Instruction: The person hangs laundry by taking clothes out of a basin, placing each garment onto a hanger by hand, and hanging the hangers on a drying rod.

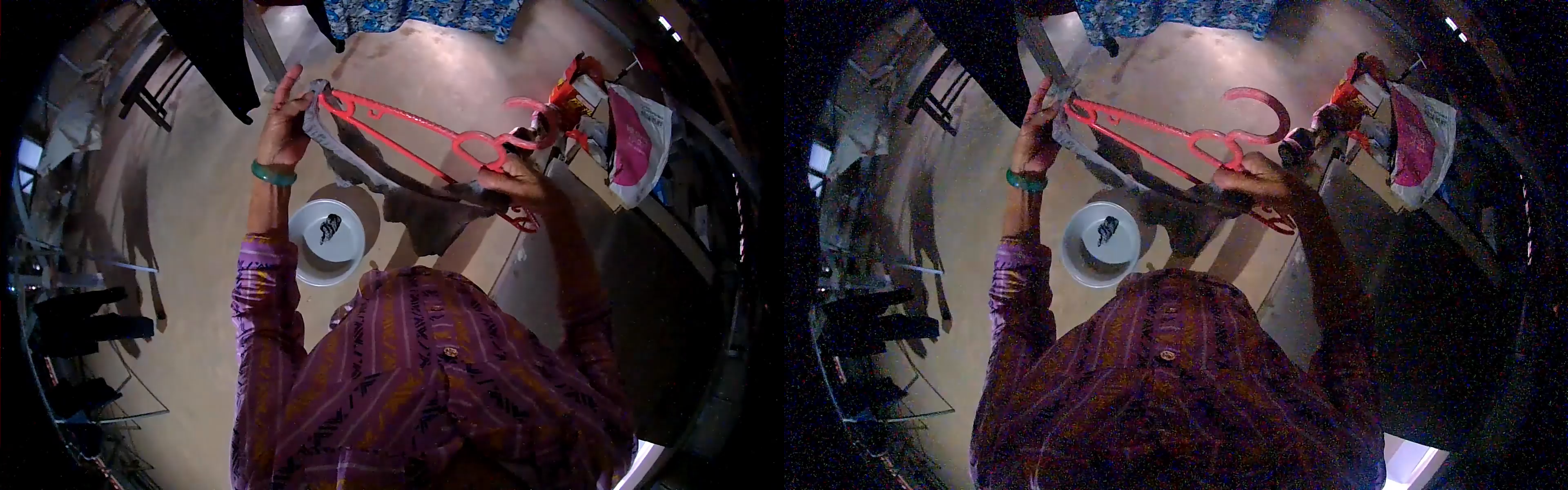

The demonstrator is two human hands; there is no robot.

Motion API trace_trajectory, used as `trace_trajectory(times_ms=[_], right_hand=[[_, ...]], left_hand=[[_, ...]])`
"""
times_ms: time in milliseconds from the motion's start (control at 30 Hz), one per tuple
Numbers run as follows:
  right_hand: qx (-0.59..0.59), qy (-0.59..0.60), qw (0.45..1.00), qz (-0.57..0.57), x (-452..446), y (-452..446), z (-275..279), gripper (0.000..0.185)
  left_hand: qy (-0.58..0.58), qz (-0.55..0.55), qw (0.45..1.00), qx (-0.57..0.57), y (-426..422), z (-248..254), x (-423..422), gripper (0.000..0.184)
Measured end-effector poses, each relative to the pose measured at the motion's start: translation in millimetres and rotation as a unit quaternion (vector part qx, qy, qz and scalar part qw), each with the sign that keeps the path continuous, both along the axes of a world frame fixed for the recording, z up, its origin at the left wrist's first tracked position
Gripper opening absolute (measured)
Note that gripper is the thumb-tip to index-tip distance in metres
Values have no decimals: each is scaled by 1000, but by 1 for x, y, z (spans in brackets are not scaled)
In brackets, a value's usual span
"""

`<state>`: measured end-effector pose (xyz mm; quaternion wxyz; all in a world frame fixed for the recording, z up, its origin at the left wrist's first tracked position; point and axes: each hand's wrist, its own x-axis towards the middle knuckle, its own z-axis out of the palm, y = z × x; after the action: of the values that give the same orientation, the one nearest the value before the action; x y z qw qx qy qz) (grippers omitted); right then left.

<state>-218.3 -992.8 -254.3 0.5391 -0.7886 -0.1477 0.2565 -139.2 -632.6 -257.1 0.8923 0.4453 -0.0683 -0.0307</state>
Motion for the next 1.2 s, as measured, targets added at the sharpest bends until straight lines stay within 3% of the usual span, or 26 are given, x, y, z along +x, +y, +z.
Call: trace_trajectory(times_ms=[133, 233, 300, 433, 533, 600, 700, 733, 767, 833, 933, 967, 1033, 1100, 1133, 1167, 1200], right_hand=[[36, 50, 998, 31, 7, 3, 9, 32], [-28, -23, 999, 37, 7, 4, 14, 31], [-25, 2, 999, 19, 4, 12, 25, 31], [-4, -55, 998, -6, -4, 21, 42, 30], [-160, -141, 977, 26, 9, 7, 28, 33], [-204, -75, 976, 22, 11, 16, 41, 32], [-282, -73, 957, 8, 24, 7, 19, 38], [-246, -100, 964, 11, 35, -5, 3, 32], [-212, -127, 969, 13, 40, -19, -10, 27], [-198, -66, 971, -116, 17, 3, 24, 19], [-133, -243, 961, 10, 24, -32, -7, 29], [-2, -125, 992, 4, 23, -35, -4, 34], [130, -8, 991, -6, 21, -33, -4, 39], [115, 73, 974, -179, 15, -29, 2, 45], [125, 171, 962, -170, -4, -22, 34, 44], [126, 170, 962, -172, -1, -28, 28, 44], [55, 131, 978, -151, 7, -39, 17, 41]], left_hand=[[-9, -7, 1000, -2, -4, 5, -5, 54], [-16, -20, 1000, -3, -3, 8, -7, 55], [-120, -63, 987, 86, 2, 8, -6, 59], [-122, -90, 966, 211, -5, 15, -14, 58], [-129, -91, 942, 296, -8, 11, -14, 50], [-133, -169, 924, 316, -7, 10, -14, 36], [-145, -138, 918, 344, -7, 14, -21, 24], [-172, -122, 904, 372, -8, 14, -19, 18], [-115, -102, 914, 375, -9, 11, -16, 16], [-132, -115, 935, 309, -12, 18, -19, 15], [-124, -108, 948, 272, -14, 26, -21, 14], [-156, -100, 939, 291, -14, 27, -19, 14], [-162, -103, 940, 283, -13, 28, -19, 14], [-160, -111, 939, 282, -20, 42, -27, 14], [-155, -116, 940, 280, -21, 44, -28, 15], [-156, -118, 940, 280, -19, 44, -27, 15], [-170, -109, 938, 282, -15, 43, -24, 15]])
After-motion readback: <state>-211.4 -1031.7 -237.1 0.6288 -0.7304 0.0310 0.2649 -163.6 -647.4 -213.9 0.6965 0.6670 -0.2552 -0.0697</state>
